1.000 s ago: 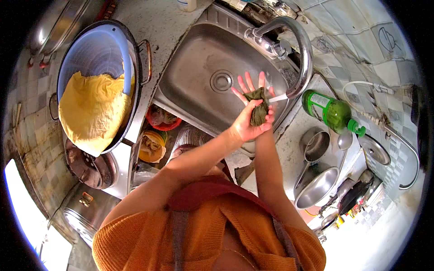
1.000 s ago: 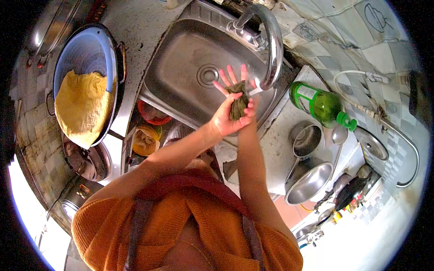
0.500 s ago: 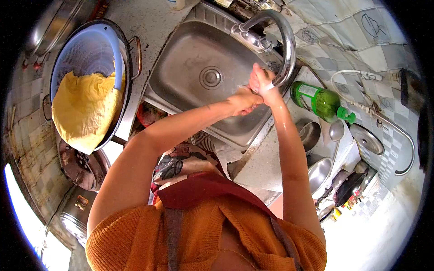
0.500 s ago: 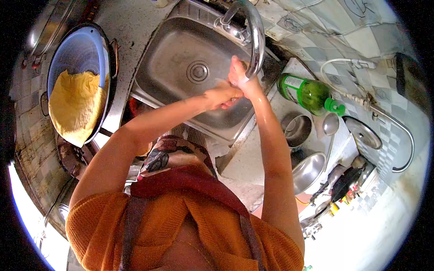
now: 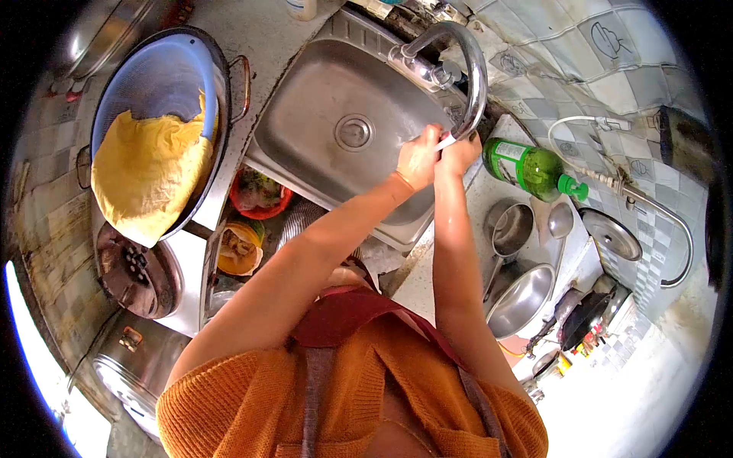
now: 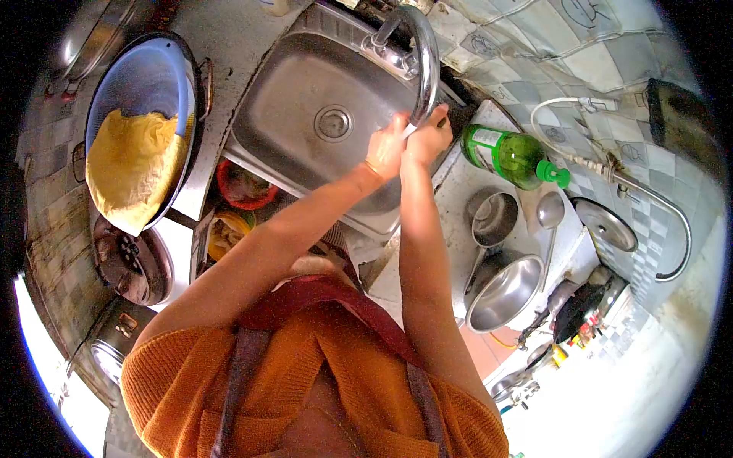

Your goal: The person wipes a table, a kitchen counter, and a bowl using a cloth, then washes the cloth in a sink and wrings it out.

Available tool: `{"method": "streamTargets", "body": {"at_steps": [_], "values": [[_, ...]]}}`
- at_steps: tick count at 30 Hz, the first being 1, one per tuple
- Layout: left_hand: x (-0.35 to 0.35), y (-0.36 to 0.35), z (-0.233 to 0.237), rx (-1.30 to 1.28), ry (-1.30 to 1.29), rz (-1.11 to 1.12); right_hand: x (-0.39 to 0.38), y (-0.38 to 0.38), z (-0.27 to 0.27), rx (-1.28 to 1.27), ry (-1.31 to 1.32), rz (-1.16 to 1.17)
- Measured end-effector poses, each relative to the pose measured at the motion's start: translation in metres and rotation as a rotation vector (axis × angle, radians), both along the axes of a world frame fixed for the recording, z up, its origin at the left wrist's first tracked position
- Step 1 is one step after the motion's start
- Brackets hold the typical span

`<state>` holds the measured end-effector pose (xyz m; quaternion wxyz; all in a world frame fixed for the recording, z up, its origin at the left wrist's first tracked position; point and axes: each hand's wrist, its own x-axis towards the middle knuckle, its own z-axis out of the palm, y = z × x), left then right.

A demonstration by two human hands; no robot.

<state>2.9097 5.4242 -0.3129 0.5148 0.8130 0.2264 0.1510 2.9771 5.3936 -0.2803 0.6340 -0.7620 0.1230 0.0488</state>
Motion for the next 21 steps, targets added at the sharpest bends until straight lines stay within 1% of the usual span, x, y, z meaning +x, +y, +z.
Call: {"method": "streamTargets", "body": {"at_steps": [1,2,3,4,5,6,7,9,10,11,13,14,15,16,17,19,20,21], "values": [[-0.004,0.000,-0.008,0.233,-0.134,-0.064,-0.004,-0.001,0.007,0.008,0.002,0.001],[-0.008,0.002,-0.009,0.214,-0.144,-0.061,-0.008,-0.002,0.015,-0.001,0.012,0.138],[-0.014,0.008,0.001,0.224,-0.146,-0.060,-0.009,-0.004,0.020,-0.009,0.019,0.275],[-0.021,0.013,0.010,-0.163,0.016,-0.080,-0.002,-0.020,0.014,0.115,0.152,0.469],[-0.030,0.018,0.017,-0.551,0.184,-0.098,0.005,-0.032,0.013,0.233,0.323,0.568],[-0.036,0.021,0.020,-1.076,0.282,-0.098,0.005,-0.043,0.017,0.471,0.433,0.651],[-0.043,0.021,0.024,-1.067,0.288,-0.104,0.005,-0.052,0.018,0.712,0.534,0.727],[-0.059,0.012,0.039,-2.038,0.073,-0.214,-0.012,-0.054,0.009,0.766,0.561,0.669],[-0.063,0.004,0.045,-2.209,-0.018,-0.248,-0.031,-0.043,-0.001,1.002,0.515,0.576],[-0.064,-0.008,0.041,-2.366,-0.148,-0.276,-0.037,-0.040,-0.018,1.303,0.569,0.628],[-0.059,-0.024,0.039,-2.468,-0.370,-0.203,-0.052,-0.025,-0.010,1.598,0.539,0.642],[-0.057,-0.020,0.041,-2.523,-0.421,-0.253,-0.052,-0.032,-0.019,1.685,0.518,0.622],[-0.058,-0.012,0.058,-2.581,-0.467,-0.299,-0.053,-0.039,-0.020,1.771,0.495,0.592],[-0.061,-0.004,0.078,-2.371,-0.358,-0.158,-0.051,-0.050,-0.017,1.700,0.465,0.510],[-0.064,-0.005,0.083,-2.360,-0.352,-0.168,-0.047,-0.047,-0.004,1.859,0.611,0.436],[-0.065,-0.006,0.095,-2.336,-0.137,-0.430,-0.022,-0.054,0.024,1.750,0.742,0.704],[-0.063,-0.002,0.099,-2.213,0.036,-0.492,-0.009,-0.055,0.032,1.512,0.686,0.916],[-0.058,0.002,0.096,-2.075,0.168,-0.535,-0.003,-0.058,0.041,1.282,0.720,0.889]]}}
